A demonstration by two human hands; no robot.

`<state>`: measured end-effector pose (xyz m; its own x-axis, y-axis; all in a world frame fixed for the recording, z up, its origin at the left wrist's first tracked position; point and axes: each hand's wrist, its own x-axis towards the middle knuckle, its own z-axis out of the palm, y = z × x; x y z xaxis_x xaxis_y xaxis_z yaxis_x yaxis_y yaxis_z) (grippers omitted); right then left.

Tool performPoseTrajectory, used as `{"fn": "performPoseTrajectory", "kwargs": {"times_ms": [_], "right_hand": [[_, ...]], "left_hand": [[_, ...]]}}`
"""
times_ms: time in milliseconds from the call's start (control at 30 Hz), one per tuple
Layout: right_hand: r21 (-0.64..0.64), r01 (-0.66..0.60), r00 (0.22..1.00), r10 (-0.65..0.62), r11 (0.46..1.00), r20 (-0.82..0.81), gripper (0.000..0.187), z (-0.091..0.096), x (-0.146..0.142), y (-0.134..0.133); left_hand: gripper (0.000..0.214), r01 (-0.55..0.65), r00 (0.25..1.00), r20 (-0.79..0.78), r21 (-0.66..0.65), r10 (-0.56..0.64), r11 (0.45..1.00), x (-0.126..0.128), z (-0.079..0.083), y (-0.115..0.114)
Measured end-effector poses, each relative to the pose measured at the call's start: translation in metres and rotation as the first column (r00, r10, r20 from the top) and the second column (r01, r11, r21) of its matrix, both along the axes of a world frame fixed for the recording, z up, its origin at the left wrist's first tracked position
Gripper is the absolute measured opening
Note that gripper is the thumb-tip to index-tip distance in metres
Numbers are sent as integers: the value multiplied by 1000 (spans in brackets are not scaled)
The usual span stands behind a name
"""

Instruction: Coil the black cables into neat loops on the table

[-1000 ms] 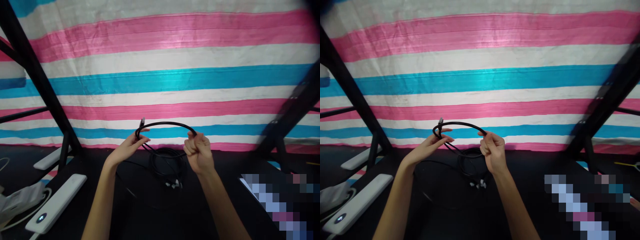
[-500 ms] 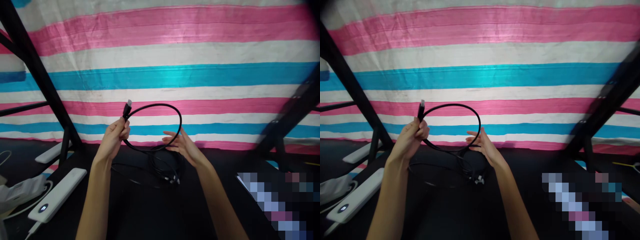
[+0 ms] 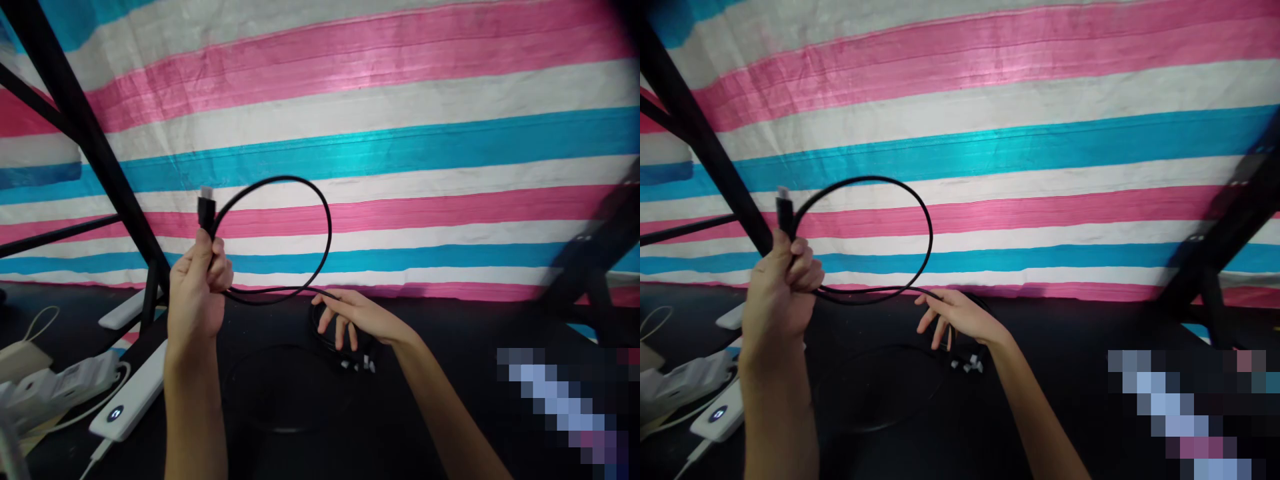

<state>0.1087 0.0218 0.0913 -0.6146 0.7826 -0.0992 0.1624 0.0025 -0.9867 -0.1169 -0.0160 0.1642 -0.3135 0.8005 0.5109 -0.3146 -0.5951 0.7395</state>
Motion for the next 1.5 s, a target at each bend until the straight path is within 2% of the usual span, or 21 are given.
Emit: {"fn": "performPoseTrajectory", "kwargs": {"times_ms": [100,233,333,400,467,533,600,667,800,867,933,1000,1067,1133,1200,1267,1333,1367,1433,1467,1500], "right_hand": [[67,108,987,-99,992,-124,37,0,-3,1],[110,210,945,-173,971,-278,34,-3,-4,6],[96,287,896,-232,953,-378,34,-4,-3,8],[67,345,854,-283,936,-437,34,-4,-4,8],[30,364,820,-305,931,-485,32,-3,-5,8],[-14,320,798,-278,947,-535,33,-1,-5,7],[-66,244,777,-236,968,-584,35,2,-5,5],[-119,173,749,-209,978,-629,41,6,-3,3],[-154,46,739,-137,987,-660,65,15,6,-1],[-134,31,785,-107,991,-611,61,17,13,-2],[-93,49,834,-92,994,-545,48,18,19,-2],[-54,68,864,-86,996,-495,46,17,24,-2],[-33,102,879,-106,994,-465,42,16,26,-3],[-14,160,879,-149,987,-454,37,17,26,-4],[4,203,856,-176,979,-487,35,18,26,-6],[17,196,829,-156,981,-538,35,20,27,-10],[55,149,820,-93,987,-564,35,22,29,-14],[90,127,827,-55,988,-560,34,23,29,-16],[168,91,851,11,982,-525,33,25,29,-20],[205,83,868,31,975,-496,32,26,28,-22],[238,84,884,38,968,-465,31,26,26,-24]], "left_hand": [[34,76,993,-87,-56,-80,996,2,3,-9],[46,148,960,-234,-43,-154,988,9,-2,-19],[56,162,888,-438,10,-142,987,8,-11,-23],[57,253,741,-637,-26,-211,967,6,-13,-24],[53,382,466,-815,-167,-346,909,4,-12,-26],[43,414,217,-890,-288,-401,864,4,-9,-29],[35,370,112,-920,-312,-375,875,6,-8,-31],[34,317,85,-931,-314,-356,895,8,-9,-31],[46,278,53,-897,-410,-440,869,10,-21,-28],[51,235,42,-894,-426,-447,874,11,-28,-26],[56,163,18,-911,-405,-413,900,12,-33,-25],[63,98,-1,-929,-368,-370,925,14,-36,-25],[67,79,1,-936,-351,-352,933,15,-34,-27],[69,143,30,-931,-355,-363,924,13,-28,-29],[71,282,62,-916,-365,-396,887,6,-20,-30],[64,460,122,-883,-354,-453,814,-4,-13,-28],[45,627,298,-811,-233,-504,744,-17,-11,-21],[41,660,457,-733,-100,-503,745,-23,-11,-16],[46,530,736,-535,74,-415,845,-33,-16,-3],[45,416,804,-488,55,-339,908,-36,-19,5],[42,306,810,-516,-35,-279,951,-37,-24,13]]}}
